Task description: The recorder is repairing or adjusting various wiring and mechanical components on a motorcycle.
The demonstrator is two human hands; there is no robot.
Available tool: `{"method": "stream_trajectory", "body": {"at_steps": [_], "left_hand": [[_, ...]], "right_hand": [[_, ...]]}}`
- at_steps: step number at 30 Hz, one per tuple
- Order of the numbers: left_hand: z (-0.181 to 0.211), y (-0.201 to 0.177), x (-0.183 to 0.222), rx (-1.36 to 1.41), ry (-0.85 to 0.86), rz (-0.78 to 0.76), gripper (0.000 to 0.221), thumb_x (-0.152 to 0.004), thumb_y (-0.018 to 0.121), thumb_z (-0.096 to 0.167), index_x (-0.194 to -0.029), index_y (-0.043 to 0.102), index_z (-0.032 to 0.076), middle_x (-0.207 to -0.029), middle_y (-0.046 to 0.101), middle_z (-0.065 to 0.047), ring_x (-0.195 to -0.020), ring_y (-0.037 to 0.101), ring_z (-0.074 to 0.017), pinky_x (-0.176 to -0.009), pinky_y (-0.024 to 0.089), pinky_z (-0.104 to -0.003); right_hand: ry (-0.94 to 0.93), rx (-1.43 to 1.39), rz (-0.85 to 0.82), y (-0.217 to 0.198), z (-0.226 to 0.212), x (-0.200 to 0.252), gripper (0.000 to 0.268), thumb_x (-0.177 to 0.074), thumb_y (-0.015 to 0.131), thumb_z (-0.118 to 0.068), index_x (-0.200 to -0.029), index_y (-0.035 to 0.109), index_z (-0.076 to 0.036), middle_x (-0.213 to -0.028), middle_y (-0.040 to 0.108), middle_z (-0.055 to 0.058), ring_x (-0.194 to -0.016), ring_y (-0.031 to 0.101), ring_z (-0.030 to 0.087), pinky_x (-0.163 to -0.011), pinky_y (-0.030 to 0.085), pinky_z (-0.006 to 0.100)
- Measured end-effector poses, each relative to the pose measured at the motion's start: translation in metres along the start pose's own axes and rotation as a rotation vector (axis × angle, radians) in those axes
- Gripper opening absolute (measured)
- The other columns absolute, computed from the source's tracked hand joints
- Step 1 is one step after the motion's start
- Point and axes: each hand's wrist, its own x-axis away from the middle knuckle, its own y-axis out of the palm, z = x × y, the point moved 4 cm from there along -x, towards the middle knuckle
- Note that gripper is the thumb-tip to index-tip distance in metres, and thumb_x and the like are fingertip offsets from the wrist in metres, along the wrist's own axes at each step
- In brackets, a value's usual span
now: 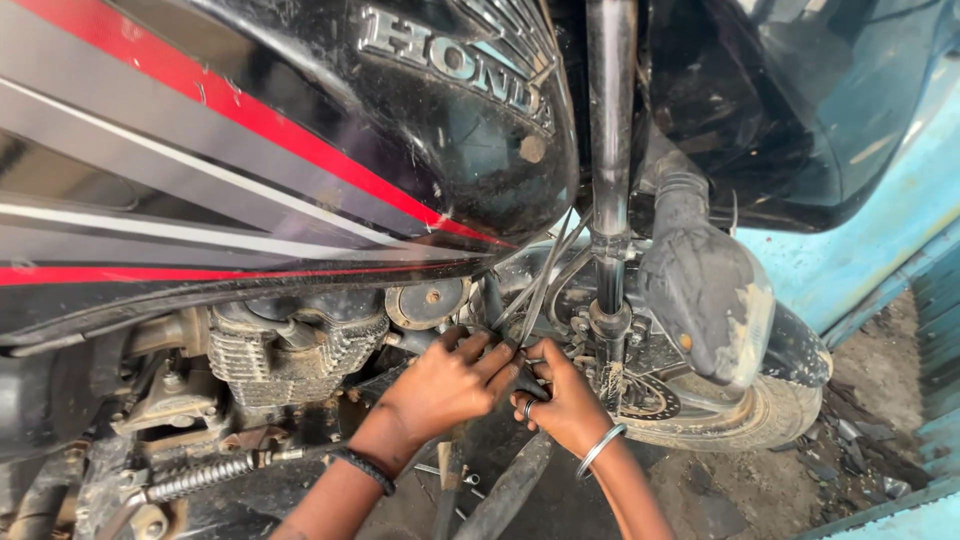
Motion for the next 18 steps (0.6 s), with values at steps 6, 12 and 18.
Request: {"method": "stream_trajectory", "body": {"at_steps": [6,12,18], "left_hand": [[0.004,0.001,-0.006,-0.027,0.091,-0.011,0.037,-0.077,0.067,0.022,-0.109,0.072,0.004,-0.104,0.069,-0.005,-0.1,0.067,-0.0248,-0.08,0.055,-0.042],[0.014,0.012,-0.03,-0.196,0.16,-0.052,0.028,-0.079,0.065,0.024,-0.097,0.071,0.003,-0.093,0.068,-0.008,-0.089,0.066,-0.0229,-0.076,0.055,-0.041],[0.007,0.019,-0.042,-0.336,0.427,-0.296,0.028,-0.081,0.065,0.025,-0.091,0.07,-0.001,-0.086,0.065,-0.008,-0.076,0.064,-0.0221,-0.06,0.054,-0.04]], "right_hand": [[-0.034,0.099,0.016,0.005,0.003,0.002,0.042,-0.078,0.065,0.013,-0.111,0.045,-0.006,-0.086,0.069,0.01,-0.063,0.067,0.016,-0.047,0.049,0.029],[-0.098,0.39,0.172,0.0,-0.003,0.002,0.061,-0.072,0.072,0.003,-0.126,0.046,-0.01,-0.081,0.071,0.012,-0.066,0.073,0.023,-0.056,0.056,0.036],[-0.093,0.318,0.144,-0.001,-0.006,0.007,0.063,-0.073,0.07,0.001,-0.13,0.046,-0.011,-0.083,0.073,0.012,-0.067,0.075,0.023,-0.06,0.058,0.037]]}}
